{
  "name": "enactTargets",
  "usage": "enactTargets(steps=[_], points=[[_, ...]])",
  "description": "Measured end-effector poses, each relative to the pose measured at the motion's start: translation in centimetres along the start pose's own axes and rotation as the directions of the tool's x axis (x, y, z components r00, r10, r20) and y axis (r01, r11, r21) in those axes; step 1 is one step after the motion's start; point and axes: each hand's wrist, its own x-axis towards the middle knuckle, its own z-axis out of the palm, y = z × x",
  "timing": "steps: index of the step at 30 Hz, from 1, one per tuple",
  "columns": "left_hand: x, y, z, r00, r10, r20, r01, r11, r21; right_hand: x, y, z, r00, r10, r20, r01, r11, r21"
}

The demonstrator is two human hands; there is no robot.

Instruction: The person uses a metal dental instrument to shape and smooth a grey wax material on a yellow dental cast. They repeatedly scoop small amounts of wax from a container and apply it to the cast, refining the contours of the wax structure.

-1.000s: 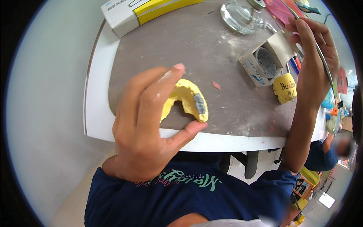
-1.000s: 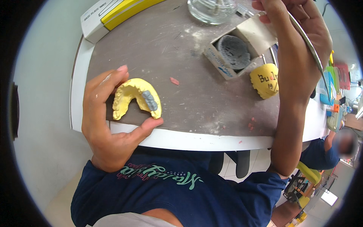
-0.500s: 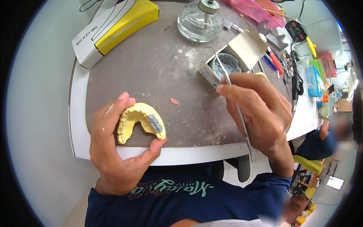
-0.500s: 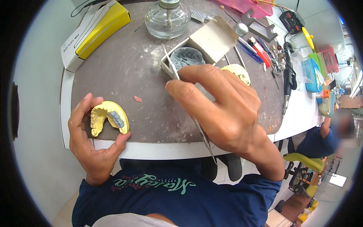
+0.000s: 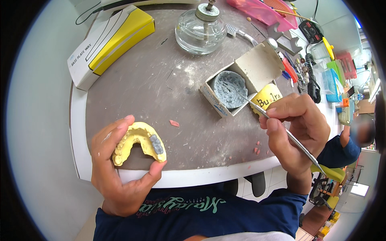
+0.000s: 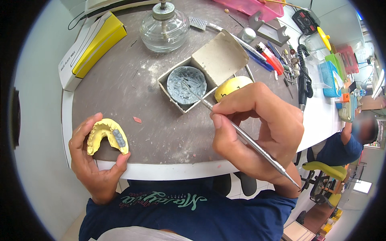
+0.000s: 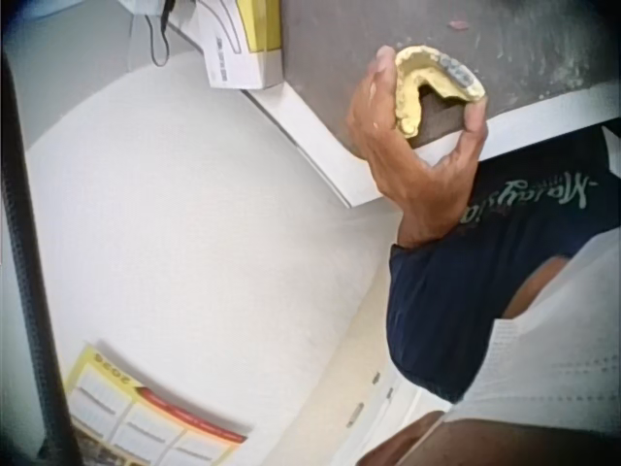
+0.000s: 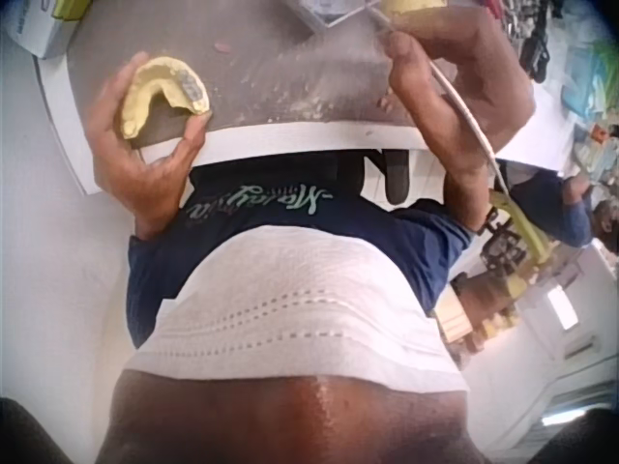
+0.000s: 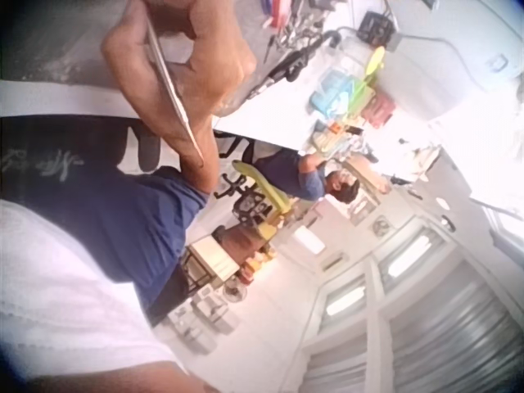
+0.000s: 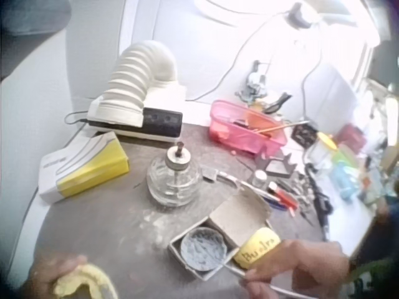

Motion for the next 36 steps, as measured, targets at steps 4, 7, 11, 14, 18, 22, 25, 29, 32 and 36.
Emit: enactTargets(steps=[4, 7, 11, 14, 18, 22, 25, 29, 32, 36], points=[[0.2, 0.5, 0.0, 0.997, -0.071, -0.023, 0.071, 0.997, -0.015, 0.6, 0.1, -0.2, 0.999, 0.031, 0.032, -0.032, 0.999, 0.003], [0.1, 0.7, -0.1, 0.992, -0.118, -0.036, 0.117, 0.992, -0.037, 1.3, 0.2, -0.3, 0.997, -0.004, 0.081, 0.006, 1.000, -0.024], [0.1, 0.5, 0.1, 0.993, -0.110, -0.049, 0.108, 0.994, -0.034, 1.7, 0.3, -0.4, 0.992, 0.016, 0.124, -0.010, 0.999, -0.051], [0.1, 0.3, 0.1, 0.994, -0.093, -0.052, 0.092, 0.995, -0.031, 1.9, 0.1, -0.6, 0.985, 0.041, 0.166, -0.029, 0.997, -0.078], [0.1, 0.4, 0.1, 0.994, -0.091, -0.056, 0.089, 0.996, -0.032, 2.2, 0.2, -0.8, 0.980, 0.083, 0.179, -0.074, 0.996, -0.059], [0.1, 0.4, 0.0, 0.994, -0.095, -0.048, 0.094, 0.995, -0.020, 2.1, 0.5, -0.9, 0.976, 0.116, 0.186, -0.119, 0.993, 0.003], [0.2, 0.4, 0.0, 0.995, -0.094, -0.040, 0.093, 0.996, -0.013, 2.0, 0.4, -0.9, 0.963, 0.197, 0.184, -0.214, 0.974, 0.079], [0.2, 0.3, -0.1, 0.996, -0.087, -0.036, 0.087, 0.996, -0.010, 1.9, 0.6, -1.0, 0.958, 0.216, 0.187, -0.238, 0.965, 0.107], [0.1, 0.4, -0.1, 0.995, -0.090, -0.041, 0.090, 0.996, 0.002, 2.2, 0.6, -1.0, 0.962, 0.175, 0.212, -0.192, 0.980, 0.062], [0.2, 0.3, 0.0, 0.995, -0.085, -0.043, 0.085, 0.996, -0.006, 2.6, 0.6, -1.2, 0.949, 0.210, 0.236, -0.234, 0.969, 0.080]])
